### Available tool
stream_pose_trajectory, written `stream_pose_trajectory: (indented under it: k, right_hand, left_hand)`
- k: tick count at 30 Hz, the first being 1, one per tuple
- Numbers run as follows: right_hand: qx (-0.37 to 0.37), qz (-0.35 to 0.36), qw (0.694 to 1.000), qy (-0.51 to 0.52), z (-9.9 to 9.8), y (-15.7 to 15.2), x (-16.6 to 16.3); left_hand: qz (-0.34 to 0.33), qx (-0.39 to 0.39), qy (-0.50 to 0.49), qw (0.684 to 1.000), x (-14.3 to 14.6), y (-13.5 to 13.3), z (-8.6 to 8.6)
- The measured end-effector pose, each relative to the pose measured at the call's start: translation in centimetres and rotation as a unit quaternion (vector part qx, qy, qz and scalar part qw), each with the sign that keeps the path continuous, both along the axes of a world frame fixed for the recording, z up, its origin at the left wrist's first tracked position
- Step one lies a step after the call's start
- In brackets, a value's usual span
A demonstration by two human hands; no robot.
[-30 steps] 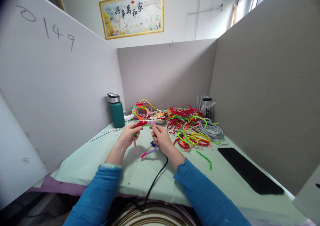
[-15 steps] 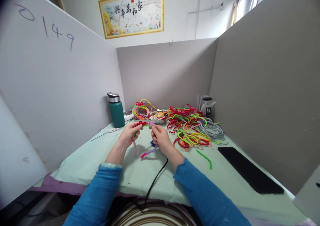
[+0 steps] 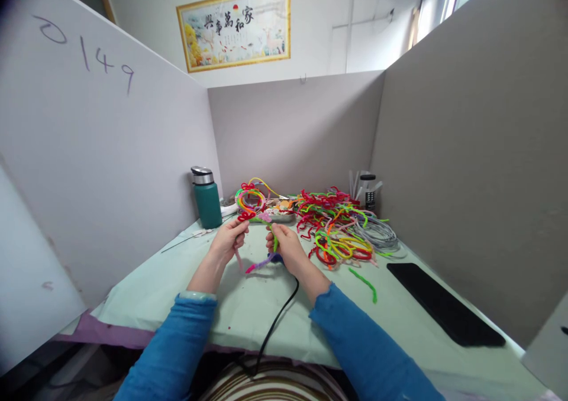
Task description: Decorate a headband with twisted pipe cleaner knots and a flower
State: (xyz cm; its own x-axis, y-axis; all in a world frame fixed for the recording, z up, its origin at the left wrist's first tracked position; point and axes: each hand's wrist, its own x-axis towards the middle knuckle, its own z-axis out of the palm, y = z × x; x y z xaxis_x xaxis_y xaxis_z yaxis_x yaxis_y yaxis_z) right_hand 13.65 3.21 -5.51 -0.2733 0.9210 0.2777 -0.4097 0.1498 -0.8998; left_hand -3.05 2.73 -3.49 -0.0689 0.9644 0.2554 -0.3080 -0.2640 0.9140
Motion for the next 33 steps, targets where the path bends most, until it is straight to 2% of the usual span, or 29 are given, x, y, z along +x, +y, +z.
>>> stream_pose_trajectory:
  k: [5,10,19,22,25,30,33]
  right_hand:
    - [0.035,-0.029,0.998,-0.038,-0.2,0.3,0.3]
    - [0.056,-0.051,0.993,-0.087,0.1,-0.1,0.5]
    - [0.054,-0.073,0.994,-0.062,0.3,0.1,0.8]
    - [0.042,-0.089,0.994,-0.044,0.2,0.4,0.9]
    - [0.029,-0.105,0.994,-0.021,0.0,0.7,1.0]
    - [0.008,-0.095,0.995,0.011,-0.2,0.9,1.0]
    - [-0.002,-0.097,0.995,0.018,-0.3,0.9,1.1]
  left_hand:
    - [0.018,-0.005,-0.059,0.998,-0.1,0.1,0.2]
    - [0.018,-0.002,-0.076,0.997,-0.2,0.1,0.3]
    - [0.007,-0.017,-0.051,0.999,0.0,-0.2,0.4]
    - [0.04,-0.037,-0.039,0.998,0.0,-0.2,0.3]
    - [0.104,-0.046,-0.001,0.993,0.0,0.1,0.1]
    - [0.212,-0.001,0.074,0.974,0.0,0.4,-0.1]
    - [0.16,-0.015,0.079,0.984,0.1,0.2,0.0]
